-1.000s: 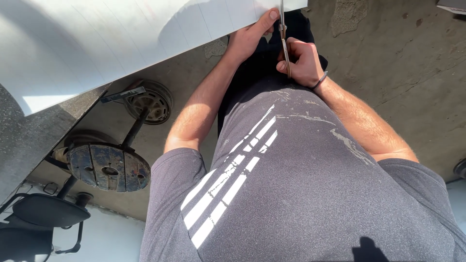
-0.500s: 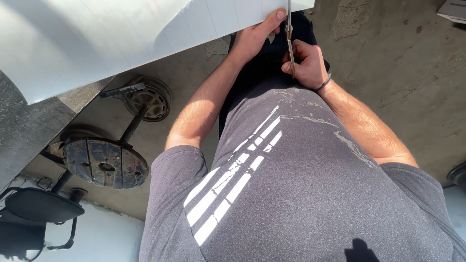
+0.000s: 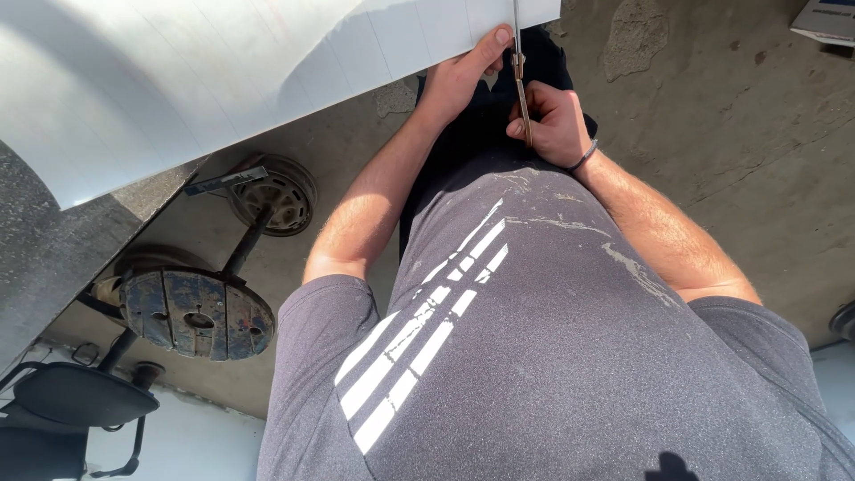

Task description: Cutting a white plastic sheet along marked lines using scissors.

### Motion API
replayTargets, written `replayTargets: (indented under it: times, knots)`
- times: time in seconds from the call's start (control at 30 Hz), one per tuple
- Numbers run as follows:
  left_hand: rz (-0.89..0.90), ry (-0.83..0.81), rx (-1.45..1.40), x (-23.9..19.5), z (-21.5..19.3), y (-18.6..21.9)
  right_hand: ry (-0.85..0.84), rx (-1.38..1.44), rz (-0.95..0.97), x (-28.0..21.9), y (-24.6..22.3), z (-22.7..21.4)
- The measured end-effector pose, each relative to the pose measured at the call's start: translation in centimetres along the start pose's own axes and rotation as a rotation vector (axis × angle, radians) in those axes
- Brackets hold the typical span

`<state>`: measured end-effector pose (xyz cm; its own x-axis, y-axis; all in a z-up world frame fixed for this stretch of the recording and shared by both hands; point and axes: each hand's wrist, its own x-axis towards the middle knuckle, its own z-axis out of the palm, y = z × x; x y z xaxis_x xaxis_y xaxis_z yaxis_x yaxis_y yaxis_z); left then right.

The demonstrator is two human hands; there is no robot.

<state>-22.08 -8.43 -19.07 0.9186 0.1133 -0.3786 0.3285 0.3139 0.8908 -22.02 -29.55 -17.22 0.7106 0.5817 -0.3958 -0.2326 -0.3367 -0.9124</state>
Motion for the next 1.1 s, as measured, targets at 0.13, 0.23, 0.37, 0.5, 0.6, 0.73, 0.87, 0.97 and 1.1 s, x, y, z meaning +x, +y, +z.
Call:
replayTargets:
  times: [0.13, 0.23, 0.37, 0.5, 0.6, 0.73, 0.87, 0.97, 1.1]
  knots:
    - [-0.132, 0.028, -0.006, -0.1, 0.0, 0.5, 0.043, 0.001, 0.023, 0.0, -0.6, 0.4]
    - [-0.115, 0.023, -0.09, -0.2, 0.0, 0.3, 0.075, -0.005, 0.022, -0.1, -0.7, 0.5]
    - [-0.071, 0.063, -0.132, 0.1, -0.2, -0.7, 0.042, 0.056, 0.052, 0.2, -0.4, 0.6]
    - [-0.061, 0.089, -0.077, -0.6, -0.7, -0.4, 0.045, -0.013, -0.006, 0.5, -0.5, 0.8]
    - [-0.204, 0.122, -0.027, -1.5, -1.5, 1.1, 0.031, 0.066, 0.058, 0.6, -1.0, 0.8]
    - [-0.04, 0.134, -0.091, -1.8, -1.8, 2.1, 0.021, 0.065, 0.031, 0.6, -0.2, 0.6]
    - [-0.057, 0.08, -0.146, -1.9, -1.8, -1.1, 0.013, 0.123, 0.025, 0.6, 0.5, 0.5]
    - [-0.068, 0.054, -0.113, -2.8, -1.4, -0.2, 0.037, 0.125, 0.085, 0.6, 0.2, 0.7]
    - [-0.068, 0.027, -0.094, -2.9, -1.6, -0.4, 0.016, 0.152, 0.061, 0.4, 0.0, 0.6]
